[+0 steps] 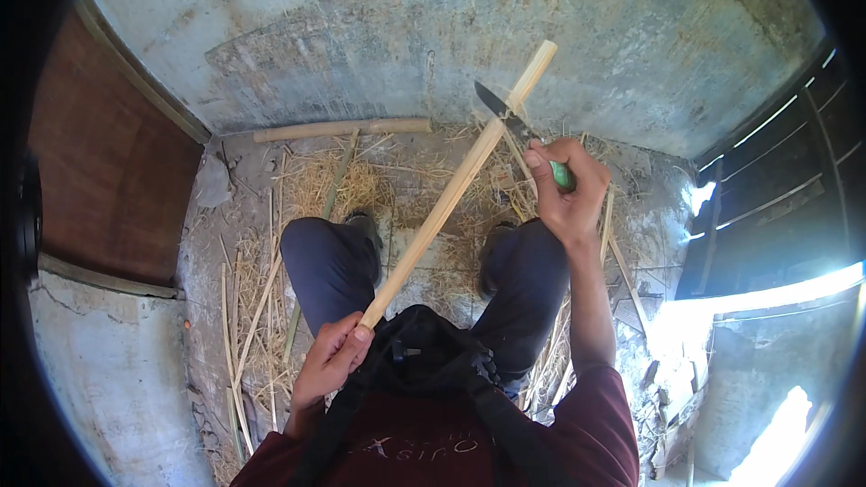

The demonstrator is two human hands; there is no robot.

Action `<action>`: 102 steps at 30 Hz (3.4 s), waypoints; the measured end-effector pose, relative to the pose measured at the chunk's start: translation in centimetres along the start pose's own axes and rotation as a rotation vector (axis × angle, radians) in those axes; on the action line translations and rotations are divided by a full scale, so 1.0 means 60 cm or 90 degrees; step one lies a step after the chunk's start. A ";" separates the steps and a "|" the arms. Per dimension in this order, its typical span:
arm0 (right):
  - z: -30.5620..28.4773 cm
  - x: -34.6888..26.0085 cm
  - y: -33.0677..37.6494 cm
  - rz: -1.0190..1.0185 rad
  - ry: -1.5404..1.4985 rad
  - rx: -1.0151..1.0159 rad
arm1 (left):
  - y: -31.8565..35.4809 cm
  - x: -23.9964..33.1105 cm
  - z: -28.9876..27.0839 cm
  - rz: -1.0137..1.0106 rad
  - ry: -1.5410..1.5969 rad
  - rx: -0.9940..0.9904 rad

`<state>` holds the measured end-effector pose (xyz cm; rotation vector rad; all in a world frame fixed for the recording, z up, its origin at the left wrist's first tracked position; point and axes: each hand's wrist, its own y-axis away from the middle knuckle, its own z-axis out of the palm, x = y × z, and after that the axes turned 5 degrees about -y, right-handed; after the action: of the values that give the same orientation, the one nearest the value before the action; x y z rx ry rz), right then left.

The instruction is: The person shaves a wooden pole using a knife held in the right hand while steadying the pole with the left hand, creating wood curls on the ground.

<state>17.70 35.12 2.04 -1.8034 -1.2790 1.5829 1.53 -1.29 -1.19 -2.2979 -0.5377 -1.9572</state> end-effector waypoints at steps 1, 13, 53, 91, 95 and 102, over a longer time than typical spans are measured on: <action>0.001 0.001 0.000 0.011 -0.019 0.012 | 0.000 -0.004 0.000 0.002 0.007 -0.001; 0.051 -0.091 0.058 -0.094 -0.105 -0.228 | -0.028 0.003 0.005 -0.045 0.153 -0.022; 0.002 -0.060 0.000 -0.192 -0.027 -0.163 | -0.008 -0.042 -0.007 0.077 -0.118 0.048; -0.037 0.036 -0.026 0.220 0.324 -0.352 | -0.040 -0.036 0.007 0.019 -0.136 0.179; -0.009 -0.002 -0.015 0.191 0.266 -0.367 | -0.058 -0.030 0.018 0.039 -0.181 0.132; -0.015 -0.050 -0.029 0.169 0.231 -0.339 | -0.060 -0.031 0.023 0.012 -0.233 0.143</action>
<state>18.15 33.67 5.30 -2.5364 -1.4098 1.0039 1.46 2.05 -3.83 -2.5048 -0.7195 -1.3865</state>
